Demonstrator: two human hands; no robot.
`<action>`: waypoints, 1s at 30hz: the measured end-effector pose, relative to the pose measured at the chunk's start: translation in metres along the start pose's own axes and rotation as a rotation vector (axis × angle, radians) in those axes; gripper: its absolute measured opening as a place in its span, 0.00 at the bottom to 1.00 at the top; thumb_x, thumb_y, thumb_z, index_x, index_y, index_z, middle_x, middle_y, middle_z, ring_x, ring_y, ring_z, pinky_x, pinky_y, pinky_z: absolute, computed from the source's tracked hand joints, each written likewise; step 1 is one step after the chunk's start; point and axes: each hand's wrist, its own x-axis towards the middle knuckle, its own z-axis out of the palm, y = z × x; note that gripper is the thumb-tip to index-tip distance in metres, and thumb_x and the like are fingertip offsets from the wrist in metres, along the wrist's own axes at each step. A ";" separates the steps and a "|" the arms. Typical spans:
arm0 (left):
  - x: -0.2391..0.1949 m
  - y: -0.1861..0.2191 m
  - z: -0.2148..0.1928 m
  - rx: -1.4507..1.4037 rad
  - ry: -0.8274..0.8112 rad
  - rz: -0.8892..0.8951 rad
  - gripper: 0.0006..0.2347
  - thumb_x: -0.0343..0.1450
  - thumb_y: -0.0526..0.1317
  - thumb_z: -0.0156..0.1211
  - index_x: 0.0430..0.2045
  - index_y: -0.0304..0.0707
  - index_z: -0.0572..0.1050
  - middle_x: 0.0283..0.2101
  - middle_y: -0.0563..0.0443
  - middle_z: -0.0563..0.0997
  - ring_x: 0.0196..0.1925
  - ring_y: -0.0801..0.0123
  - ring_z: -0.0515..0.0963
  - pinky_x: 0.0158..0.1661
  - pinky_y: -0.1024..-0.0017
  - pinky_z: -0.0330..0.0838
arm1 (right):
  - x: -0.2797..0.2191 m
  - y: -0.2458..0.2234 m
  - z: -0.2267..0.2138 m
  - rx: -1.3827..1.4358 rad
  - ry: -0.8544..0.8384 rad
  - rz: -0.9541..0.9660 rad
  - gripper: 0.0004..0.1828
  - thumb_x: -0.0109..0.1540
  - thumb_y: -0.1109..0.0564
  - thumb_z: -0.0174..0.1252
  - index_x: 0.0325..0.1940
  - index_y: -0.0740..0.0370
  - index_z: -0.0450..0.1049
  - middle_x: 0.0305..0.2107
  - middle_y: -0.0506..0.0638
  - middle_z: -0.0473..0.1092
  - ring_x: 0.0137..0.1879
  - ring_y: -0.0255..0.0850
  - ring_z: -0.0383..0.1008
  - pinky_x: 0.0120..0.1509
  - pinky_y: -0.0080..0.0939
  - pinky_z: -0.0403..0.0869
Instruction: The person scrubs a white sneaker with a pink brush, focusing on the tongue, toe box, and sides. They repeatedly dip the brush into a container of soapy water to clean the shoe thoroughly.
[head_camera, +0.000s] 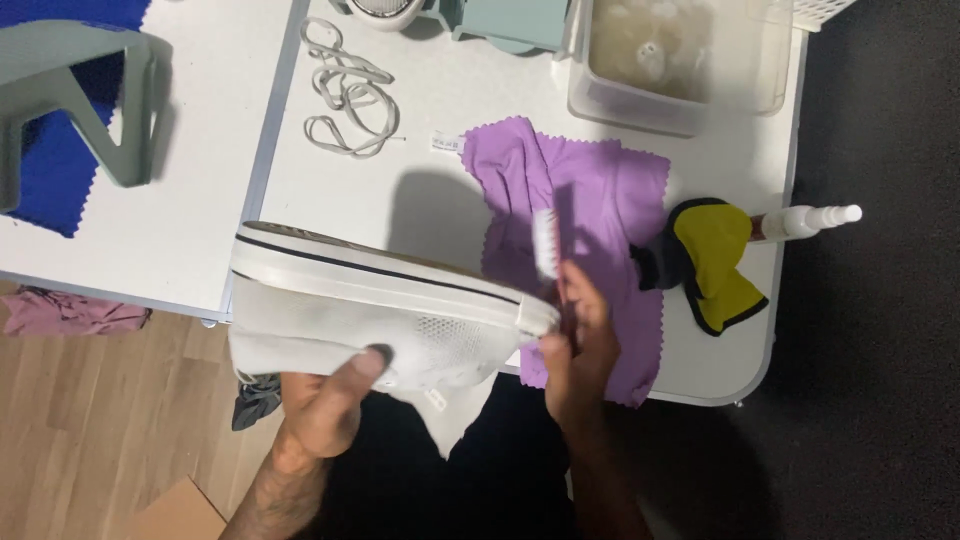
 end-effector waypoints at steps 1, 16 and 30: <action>-0.002 -0.003 -0.003 -0.099 0.059 -0.010 0.06 0.71 0.40 0.56 0.27 0.46 0.65 0.29 0.61 0.66 0.34 0.72 0.68 0.42 0.74 0.68 | -0.003 -0.004 0.003 0.164 -0.037 0.024 0.40 0.59 0.44 0.57 0.68 0.74 0.61 0.52 0.63 0.68 0.48 0.41 0.66 0.50 0.37 0.70; 0.043 0.023 0.010 -0.558 0.001 -0.487 0.21 0.71 0.38 0.62 0.57 0.29 0.69 0.50 0.41 0.79 0.50 0.55 0.81 0.50 0.54 0.83 | -0.102 0.032 0.069 -0.029 0.299 -0.293 0.49 0.58 0.38 0.68 0.69 0.76 0.58 0.60 0.69 0.66 0.69 0.58 0.70 0.73 0.52 0.76; 0.036 -0.010 0.039 -0.692 0.085 -0.580 0.22 0.72 0.43 0.57 0.60 0.36 0.65 0.60 0.42 0.75 0.62 0.60 0.74 0.63 0.63 0.68 | -0.035 -0.031 -0.010 -0.069 0.013 -0.348 0.15 0.64 0.73 0.49 0.54 0.74 0.73 0.26 0.56 0.66 0.29 0.39 0.61 0.33 0.37 0.60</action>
